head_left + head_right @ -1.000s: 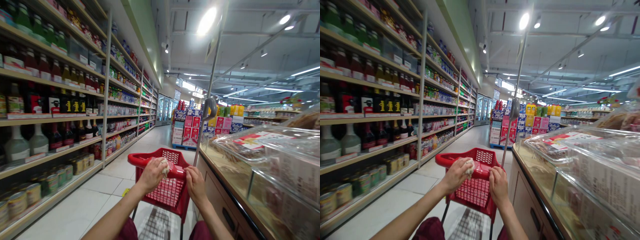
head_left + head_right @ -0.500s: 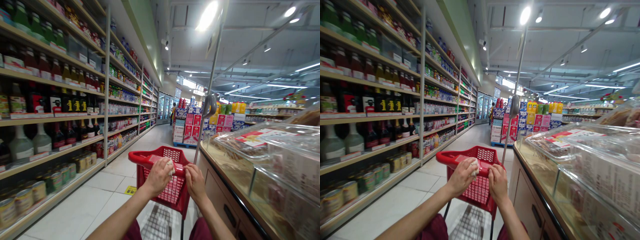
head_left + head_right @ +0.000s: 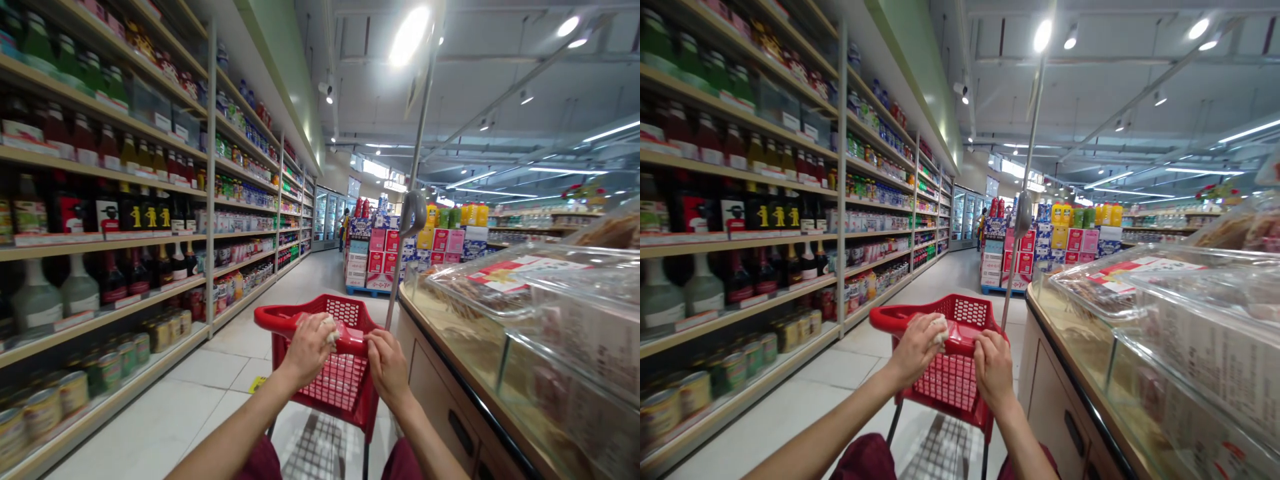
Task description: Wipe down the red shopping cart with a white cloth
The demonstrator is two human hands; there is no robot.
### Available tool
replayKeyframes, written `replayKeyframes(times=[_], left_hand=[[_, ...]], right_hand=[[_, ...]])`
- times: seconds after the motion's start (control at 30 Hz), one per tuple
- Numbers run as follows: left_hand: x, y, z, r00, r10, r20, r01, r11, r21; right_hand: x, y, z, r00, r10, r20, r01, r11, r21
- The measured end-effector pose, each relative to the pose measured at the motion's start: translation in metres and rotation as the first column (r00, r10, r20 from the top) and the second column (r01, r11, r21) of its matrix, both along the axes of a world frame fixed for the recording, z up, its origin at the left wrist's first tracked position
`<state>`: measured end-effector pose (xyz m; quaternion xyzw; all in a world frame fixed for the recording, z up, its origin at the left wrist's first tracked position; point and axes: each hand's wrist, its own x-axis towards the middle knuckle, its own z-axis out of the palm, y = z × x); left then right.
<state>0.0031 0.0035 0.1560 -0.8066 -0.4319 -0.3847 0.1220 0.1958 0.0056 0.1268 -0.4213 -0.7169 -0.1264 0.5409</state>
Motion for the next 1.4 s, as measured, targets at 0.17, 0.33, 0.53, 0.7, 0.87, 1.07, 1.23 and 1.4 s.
replayKeyframes(times=[0.17, 0.33, 0.53, 0.7, 0.87, 1.07, 1.23, 1.4], left_hand=[[-0.015, 0.005, 0.002, 0.999, -0.047, -0.024, 0.046, 0.999, -0.021], [-0.045, 0.022, 0.003, 0.956, 0.223, 0.191, -0.215, 0.975, -0.06], [0.014, -0.003, 0.005, 0.999, -0.026, 0.022, 0.025, 1.0, 0.017], [0.026, -0.005, 0.008, 0.988, -0.147, -0.053, 0.146, 0.989, -0.005], [-0.015, 0.019, 0.01, 0.987, 0.102, 0.121, -0.093, 0.993, -0.075], [0.009, 0.002, 0.003, 0.999, -0.013, 0.046, 0.013, 1.0, 0.012], [0.015, 0.0, 0.001, 0.996, -0.094, 0.006, 0.094, 0.995, 0.022], [-0.015, 0.019, 0.007, 0.973, 0.176, 0.151, -0.165, 0.983, -0.077]], right_hand=[[0.005, 0.0, 0.001, 1.0, -0.005, 0.01, 0.005, 1.0, 0.003], [0.001, -0.001, 0.001, 1.0, -0.008, -0.002, 0.008, 1.0, -0.002], [0.0, -0.001, -0.001, 1.0, -0.023, 0.006, 0.023, 1.0, 0.01], [0.001, 0.0, -0.002, 1.0, -0.013, 0.008, 0.012, 1.0, 0.004], [-0.001, -0.001, -0.001, 1.0, 0.009, 0.016, -0.01, 1.0, 0.005], [-0.001, -0.002, -0.001, 1.0, -0.011, 0.0, 0.011, 1.0, 0.011], [0.002, -0.003, 0.0, 1.0, -0.004, 0.007, 0.003, 1.0, 0.006], [-0.002, -0.003, 0.001, 1.0, 0.001, 0.016, -0.001, 1.0, 0.019]])
